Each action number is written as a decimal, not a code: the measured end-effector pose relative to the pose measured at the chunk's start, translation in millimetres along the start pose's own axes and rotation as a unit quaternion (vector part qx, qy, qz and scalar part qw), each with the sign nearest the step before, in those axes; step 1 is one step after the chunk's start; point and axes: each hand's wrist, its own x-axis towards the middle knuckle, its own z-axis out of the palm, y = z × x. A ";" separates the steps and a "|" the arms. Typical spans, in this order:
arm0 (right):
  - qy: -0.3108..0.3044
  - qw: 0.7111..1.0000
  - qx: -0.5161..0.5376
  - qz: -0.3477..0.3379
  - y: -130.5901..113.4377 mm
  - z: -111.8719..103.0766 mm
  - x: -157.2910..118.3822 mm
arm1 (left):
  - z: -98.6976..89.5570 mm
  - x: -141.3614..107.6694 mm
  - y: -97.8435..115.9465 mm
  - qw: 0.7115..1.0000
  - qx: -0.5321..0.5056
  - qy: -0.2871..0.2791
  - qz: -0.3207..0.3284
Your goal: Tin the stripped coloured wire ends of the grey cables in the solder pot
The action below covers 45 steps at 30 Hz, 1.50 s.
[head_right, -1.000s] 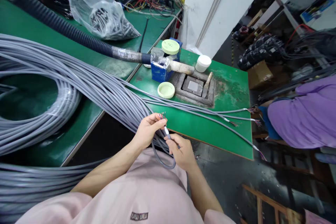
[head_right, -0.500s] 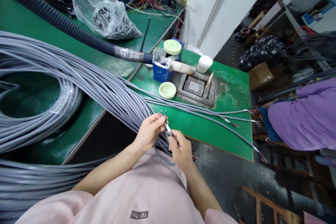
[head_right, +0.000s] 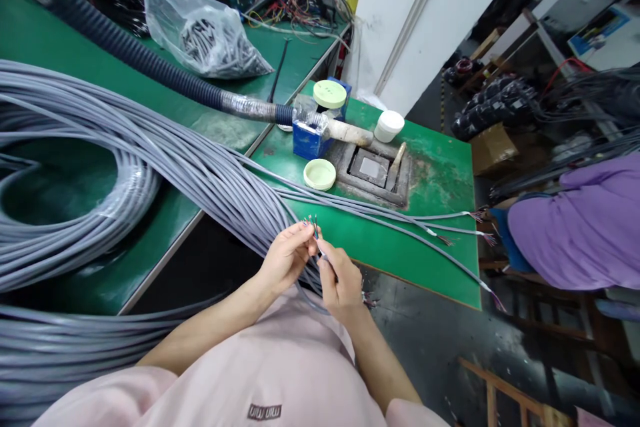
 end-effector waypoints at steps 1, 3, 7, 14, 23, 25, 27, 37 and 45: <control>0.001 1.000 -0.010 -0.020 -0.2 -0.5 1.7 | 0.5 -0.3 0.0 1.000 -0.001 0.003 0.002; 0.000 0.998 -0.025 -0.054 0.0 -1.4 4.9 | 1.2 -0.8 -0.5 1.000 0.004 0.006 0.006; -0.024 0.995 -0.068 -0.068 2.2 -3.1 10.4 | 1.4 -0.5 -2.9 0.999 0.015 0.016 0.025; -0.078 0.990 -0.117 -0.031 4.6 -5.8 19.1 | 0.3 -0.1 -8.9 0.995 0.018 0.058 0.079; -0.104 0.989 -0.079 0.067 -4.7 -10.6 29.7 | -7.6 1.5 -10.4 0.951 0.188 0.052 0.238; -0.106 0.990 -0.033 0.089 -3.8 -14.6 34.9 | -8.0 2.1 -7.0 0.943 0.219 0.029 0.250; -0.105 0.986 0.022 0.126 0.7 -18.8 43.1 | -8.8 3.0 -1.8 0.938 0.238 0.007 0.253; -0.101 0.929 0.256 0.247 32.9 -30.1 128.9 | -47.9 24.2 13.1 0.799 0.454 0.037 0.392; -0.150 0.933 0.197 0.261 43.1 -11.7 177.0 | -65.2 36.7 1.0 0.765 0.517 -0.027 0.384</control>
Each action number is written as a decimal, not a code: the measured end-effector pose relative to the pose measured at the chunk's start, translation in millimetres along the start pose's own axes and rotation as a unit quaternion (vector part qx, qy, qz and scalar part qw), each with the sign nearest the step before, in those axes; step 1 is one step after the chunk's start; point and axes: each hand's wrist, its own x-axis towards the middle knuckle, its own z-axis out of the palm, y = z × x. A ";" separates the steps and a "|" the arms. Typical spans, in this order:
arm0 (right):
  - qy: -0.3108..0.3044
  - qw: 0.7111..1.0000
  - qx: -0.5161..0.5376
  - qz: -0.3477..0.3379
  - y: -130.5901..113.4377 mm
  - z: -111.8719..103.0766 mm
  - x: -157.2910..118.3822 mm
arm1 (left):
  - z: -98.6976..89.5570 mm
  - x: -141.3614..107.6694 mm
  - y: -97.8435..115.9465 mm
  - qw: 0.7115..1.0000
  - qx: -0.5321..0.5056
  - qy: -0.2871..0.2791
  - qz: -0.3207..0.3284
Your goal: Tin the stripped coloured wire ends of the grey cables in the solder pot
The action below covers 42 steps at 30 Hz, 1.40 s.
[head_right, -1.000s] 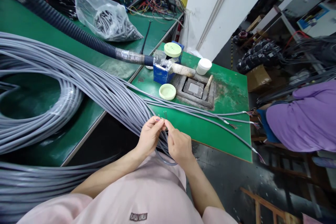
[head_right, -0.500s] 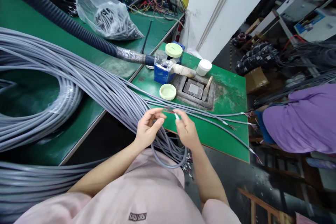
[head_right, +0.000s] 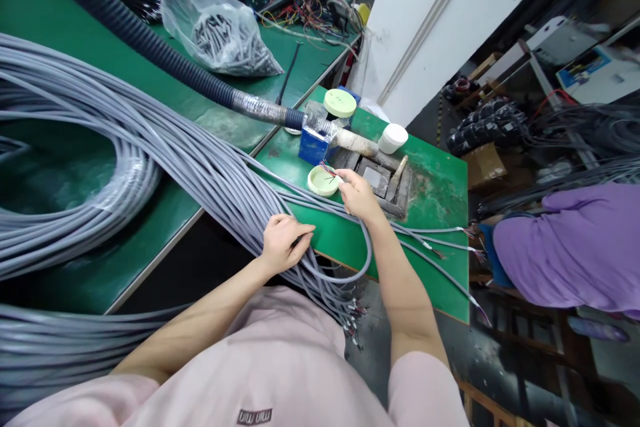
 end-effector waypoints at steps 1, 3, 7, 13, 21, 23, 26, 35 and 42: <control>-0.006 1.000 -0.011 0.001 1.0 0.6 5.1 | -0.1 -0.1 -0.4 1.000 -0.002 -0.005 0.001; -0.017 0.999 -0.034 -0.001 4.2 1.2 13.7 | -0.5 -0.3 -1.3 1.000 0.016 -0.013 0.011; -0.023 0.997 -0.069 0.001 10.4 0.5 23.5 | -0.8 -0.8 -3.3 0.995 0.068 -0.006 0.068; -0.023 0.995 -0.091 0.016 9.2 0.5 26.4 | 0.6 1.3 -2.9 0.969 0.139 0.053 0.198; 0.035 0.998 -0.047 -0.004 -11.0 -25.7 6.2 | 1.0 3.4 -0.2 0.944 0.207 0.082 0.242; 0.070 0.996 -0.052 -0.005 -10.2 -41.5 1.7 | 0.7 3.2 -0.4 0.944 0.207 0.082 0.242; 0.115 0.991 -0.070 0.004 -0.5 -63.7 0.7 | 0.6 3.3 -0.4 0.945 0.208 0.081 0.240; 0.170 0.980 -0.094 0.050 31.8 -85.8 18.5 | 0.4 5.2 1.6 0.942 0.213 0.077 0.247; 0.170 0.978 -0.103 0.066 35.8 -87.0 25.3 | 0.2 5.0 0.9 0.941 0.214 0.077 0.249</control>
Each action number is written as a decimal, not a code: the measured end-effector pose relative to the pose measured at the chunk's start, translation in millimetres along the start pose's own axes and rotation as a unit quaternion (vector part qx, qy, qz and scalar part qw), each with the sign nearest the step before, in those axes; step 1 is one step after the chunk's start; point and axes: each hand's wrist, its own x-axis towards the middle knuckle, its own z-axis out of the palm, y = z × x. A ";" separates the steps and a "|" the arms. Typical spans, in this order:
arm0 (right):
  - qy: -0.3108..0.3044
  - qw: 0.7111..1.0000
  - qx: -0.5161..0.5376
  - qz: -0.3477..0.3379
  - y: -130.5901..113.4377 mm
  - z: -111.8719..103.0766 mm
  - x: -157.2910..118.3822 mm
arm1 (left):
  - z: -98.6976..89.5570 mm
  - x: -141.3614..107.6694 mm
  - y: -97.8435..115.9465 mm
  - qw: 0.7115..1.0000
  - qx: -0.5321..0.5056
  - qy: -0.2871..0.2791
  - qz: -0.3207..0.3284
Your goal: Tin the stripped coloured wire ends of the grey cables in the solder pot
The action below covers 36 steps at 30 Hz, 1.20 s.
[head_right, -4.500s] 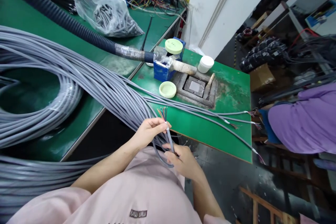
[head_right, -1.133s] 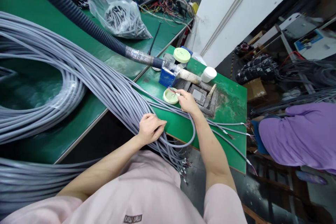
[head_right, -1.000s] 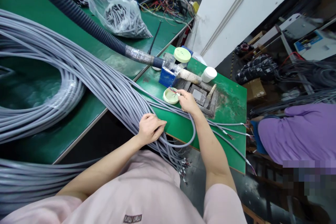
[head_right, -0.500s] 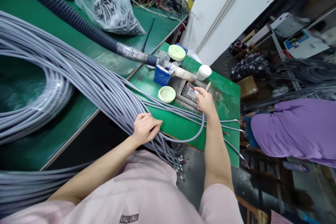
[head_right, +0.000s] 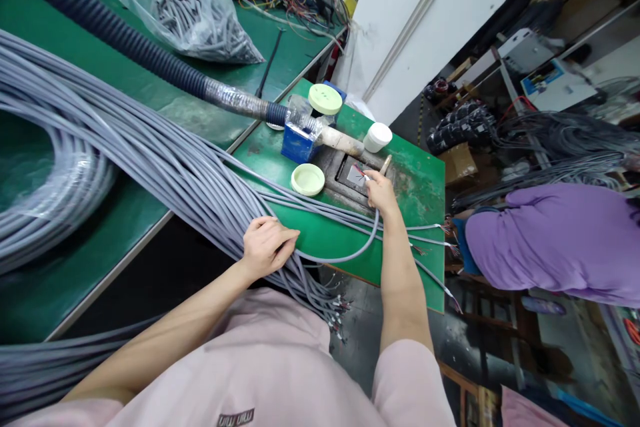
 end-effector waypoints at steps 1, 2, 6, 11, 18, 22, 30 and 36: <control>-0.001 1.000 0.000 0.002 0.0 0.1 0.2 | 0.1 -0.2 -0.1 1.000 -0.001 0.000 -0.001; -0.002 1.000 0.000 0.004 -0.1 0.1 0.2 | 0.1 -0.4 -0.2 1.000 -0.001 -0.001 -0.002; -0.008 1.000 -0.001 0.009 -0.1 0.3 0.6 | 0.2 -0.3 0.2 1.000 0.000 -0.003 -0.002; -0.009 1.000 -0.004 0.010 0.8 0.5 2.6 | 0.4 -0.2 0.5 1.000 -0.003 0.000 -0.002; -0.034 0.999 0.022 0.001 -11.2 -3.6 -11.3 | 1.4 -1.4 -0.4 1.000 0.000 0.001 -0.002; -0.120 0.989 0.087 -0.028 -30.1 1.1 -32.9 | 2.4 -2.7 -0.7 1.000 -0.002 0.003 -0.005; -0.245 0.963 0.104 -0.041 -58.0 43.4 -46.3 | 1.3 -3.4 -0.9 1.000 -0.010 -0.006 -0.009; -0.256 0.964 0.059 -0.035 -57.7 64.5 -37.4 | -0.2 -3.3 -0.8 1.000 0.000 -0.004 -0.001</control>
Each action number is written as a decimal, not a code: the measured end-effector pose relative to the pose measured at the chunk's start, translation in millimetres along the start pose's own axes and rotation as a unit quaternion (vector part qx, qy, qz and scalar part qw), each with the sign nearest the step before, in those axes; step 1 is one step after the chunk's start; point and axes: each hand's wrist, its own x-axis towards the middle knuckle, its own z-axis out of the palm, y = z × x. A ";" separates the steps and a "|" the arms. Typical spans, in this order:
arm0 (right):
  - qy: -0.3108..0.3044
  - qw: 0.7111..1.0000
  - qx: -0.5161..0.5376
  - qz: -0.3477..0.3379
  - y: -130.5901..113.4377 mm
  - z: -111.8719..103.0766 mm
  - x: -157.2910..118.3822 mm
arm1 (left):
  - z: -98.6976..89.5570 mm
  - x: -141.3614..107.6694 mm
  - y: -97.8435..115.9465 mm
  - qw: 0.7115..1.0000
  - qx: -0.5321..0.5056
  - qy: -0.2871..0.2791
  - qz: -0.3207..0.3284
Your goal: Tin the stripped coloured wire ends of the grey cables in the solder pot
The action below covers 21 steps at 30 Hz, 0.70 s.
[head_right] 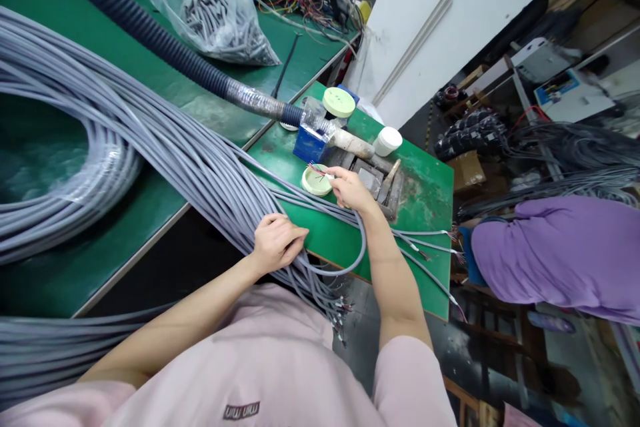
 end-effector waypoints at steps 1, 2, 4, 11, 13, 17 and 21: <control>0.000 1.000 -0.005 0.003 1.4 0.5 1.9 | -0.2 0.2 0.1 1.000 0.000 0.003 0.002; 0.000 1.000 -0.009 0.005 2.9 0.8 3.5 | -0.3 0.3 0.1 1.000 0.000 0.005 0.004; 0.003 1.000 -0.012 0.010 5.5 1.0 6.1 | -0.2 0.2 -0.1 1.000 -0.003 0.006 0.005; 0.016 1.000 -0.018 0.013 1.1 -0.2 3.2 | 0.4 -1.2 -1.1 1.000 -0.005 0.007 0.002; 0.029 0.999 -0.015 0.002 -3.3 -6.0 -4.0 | 0.4 -1.2 -1.1 1.000 -0.008 0.006 -0.001; 0.077 0.997 -0.008 -0.016 -6.4 -28.6 -22.2 | 0.9 -1.8 -1.6 1.000 -0.010 0.007 -0.003; 0.149 0.989 -0.013 -0.002 2.7 -53.2 -30.6 | 1.8 -2.5 -2.2 1.000 -0.014 0.005 -0.003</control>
